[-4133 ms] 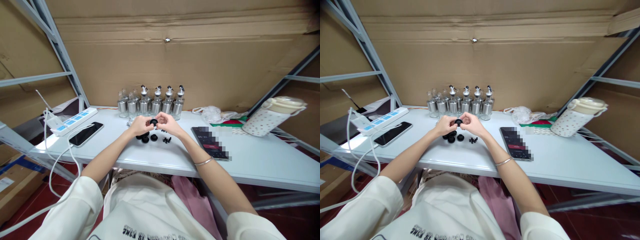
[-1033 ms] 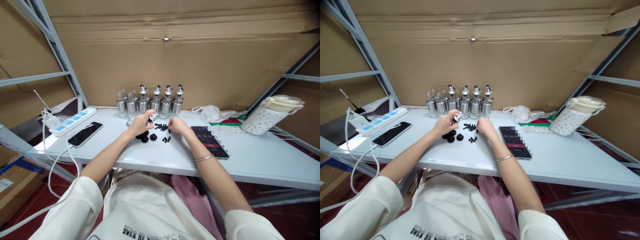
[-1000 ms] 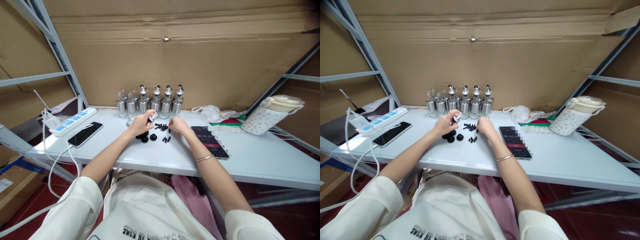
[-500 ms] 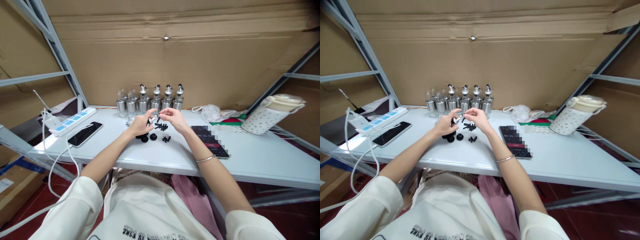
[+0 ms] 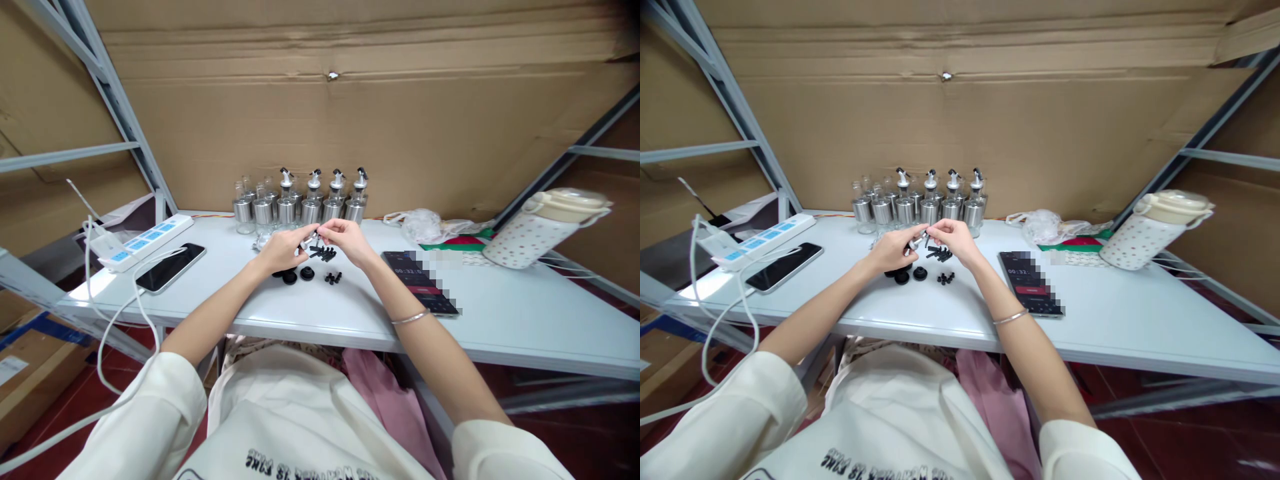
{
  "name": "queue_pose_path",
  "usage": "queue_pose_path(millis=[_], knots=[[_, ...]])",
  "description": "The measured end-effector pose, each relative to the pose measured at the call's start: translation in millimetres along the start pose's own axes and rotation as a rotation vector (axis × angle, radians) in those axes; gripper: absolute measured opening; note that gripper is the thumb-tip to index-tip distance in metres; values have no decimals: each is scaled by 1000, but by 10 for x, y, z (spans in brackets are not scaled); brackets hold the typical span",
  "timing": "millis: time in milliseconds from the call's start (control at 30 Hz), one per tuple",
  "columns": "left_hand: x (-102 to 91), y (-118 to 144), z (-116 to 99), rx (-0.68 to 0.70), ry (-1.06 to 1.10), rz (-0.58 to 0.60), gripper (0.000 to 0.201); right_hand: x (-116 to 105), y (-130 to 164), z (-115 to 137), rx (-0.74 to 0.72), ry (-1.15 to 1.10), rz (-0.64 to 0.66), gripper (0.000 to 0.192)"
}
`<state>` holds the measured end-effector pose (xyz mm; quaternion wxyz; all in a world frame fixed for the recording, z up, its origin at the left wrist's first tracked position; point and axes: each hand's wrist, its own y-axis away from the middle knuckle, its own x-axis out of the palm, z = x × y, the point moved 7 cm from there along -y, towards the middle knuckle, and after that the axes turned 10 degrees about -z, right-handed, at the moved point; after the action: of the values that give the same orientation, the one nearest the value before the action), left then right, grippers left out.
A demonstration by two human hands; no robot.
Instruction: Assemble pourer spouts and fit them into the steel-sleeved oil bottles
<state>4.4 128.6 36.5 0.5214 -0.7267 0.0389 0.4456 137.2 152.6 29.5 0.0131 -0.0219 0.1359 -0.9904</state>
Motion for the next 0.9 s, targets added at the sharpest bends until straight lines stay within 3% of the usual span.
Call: queue_pose_path(millis=[267, 600, 900], knots=[[14, 3, -12, 0, -19, 71, 61, 6, 18, -72, 102, -29, 9, 46], [102, 36, 36, -64, 0, 175, 65, 6, 18, -163, 203, -106, 48, 34], [10, 2, -19, -95, -69, 191, 57, 55, 60, -136, 210, -119, 60, 34]])
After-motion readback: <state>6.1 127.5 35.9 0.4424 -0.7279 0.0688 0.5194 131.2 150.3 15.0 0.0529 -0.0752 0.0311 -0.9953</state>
